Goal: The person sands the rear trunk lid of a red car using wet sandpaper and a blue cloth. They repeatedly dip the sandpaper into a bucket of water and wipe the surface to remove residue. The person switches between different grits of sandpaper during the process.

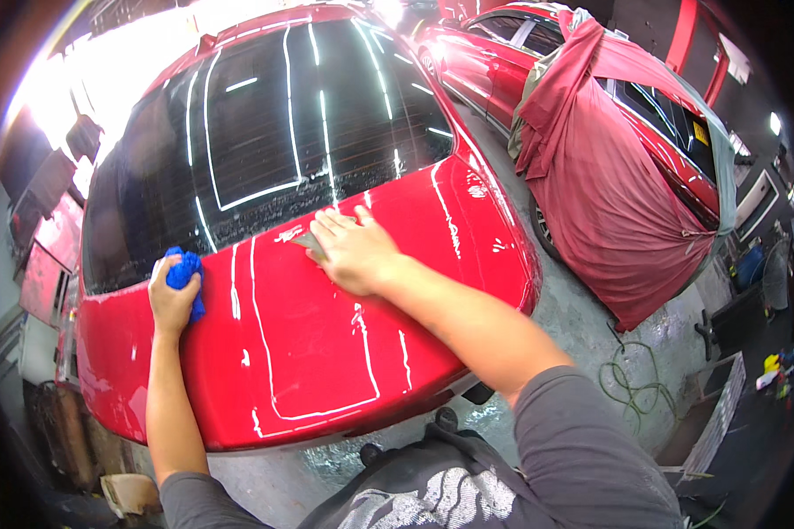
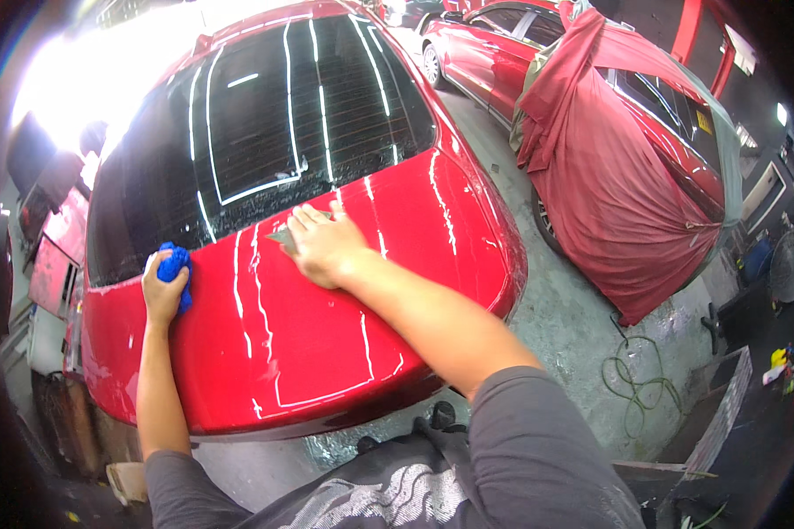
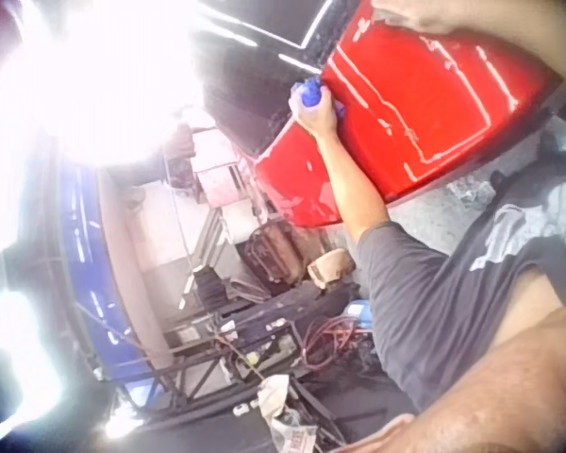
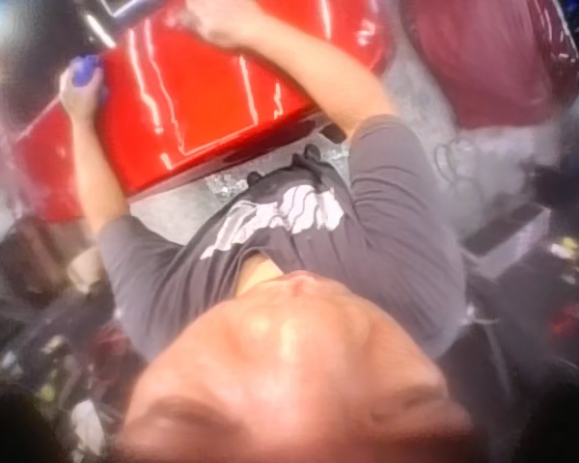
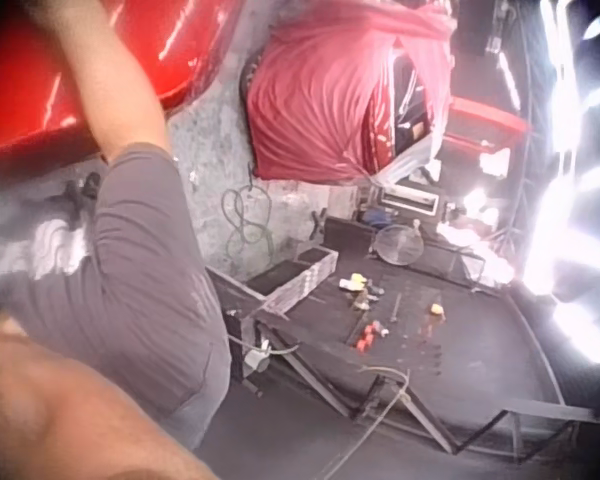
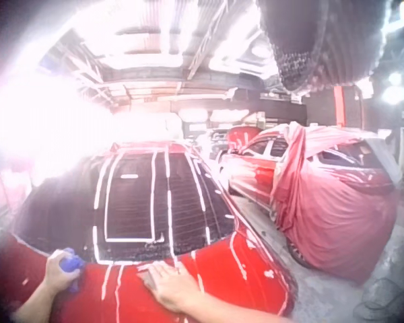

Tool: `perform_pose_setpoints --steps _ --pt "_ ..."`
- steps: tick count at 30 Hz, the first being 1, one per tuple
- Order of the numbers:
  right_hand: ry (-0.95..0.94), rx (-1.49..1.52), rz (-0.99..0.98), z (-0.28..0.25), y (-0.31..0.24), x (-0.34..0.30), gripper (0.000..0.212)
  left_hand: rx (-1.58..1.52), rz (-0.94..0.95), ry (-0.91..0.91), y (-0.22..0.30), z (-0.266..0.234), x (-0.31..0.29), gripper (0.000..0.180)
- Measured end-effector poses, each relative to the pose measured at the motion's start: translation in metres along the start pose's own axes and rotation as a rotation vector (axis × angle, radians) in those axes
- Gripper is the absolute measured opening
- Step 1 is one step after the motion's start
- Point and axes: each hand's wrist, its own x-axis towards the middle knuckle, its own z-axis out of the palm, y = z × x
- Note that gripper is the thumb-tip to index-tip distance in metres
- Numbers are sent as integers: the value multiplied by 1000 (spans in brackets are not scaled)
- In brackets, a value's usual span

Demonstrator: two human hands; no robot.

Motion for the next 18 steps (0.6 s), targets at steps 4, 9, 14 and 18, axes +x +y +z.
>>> perform_pose_setpoints --steps 4,9,14,18 --pt "-323 -70 411 -95 138 -31 51 100 6 2 7 -2 10 42" --pt "-398 -209 519 -110 214 -47 70 85 -187 -92 47 14 7 44" --pt "-295 -198 431 -104 223 -72 67 42 79 -239 168 80 -3 41" --pt "-351 -131 440 -113 198 -99 71 -51 200 -353 247 135 5 41"
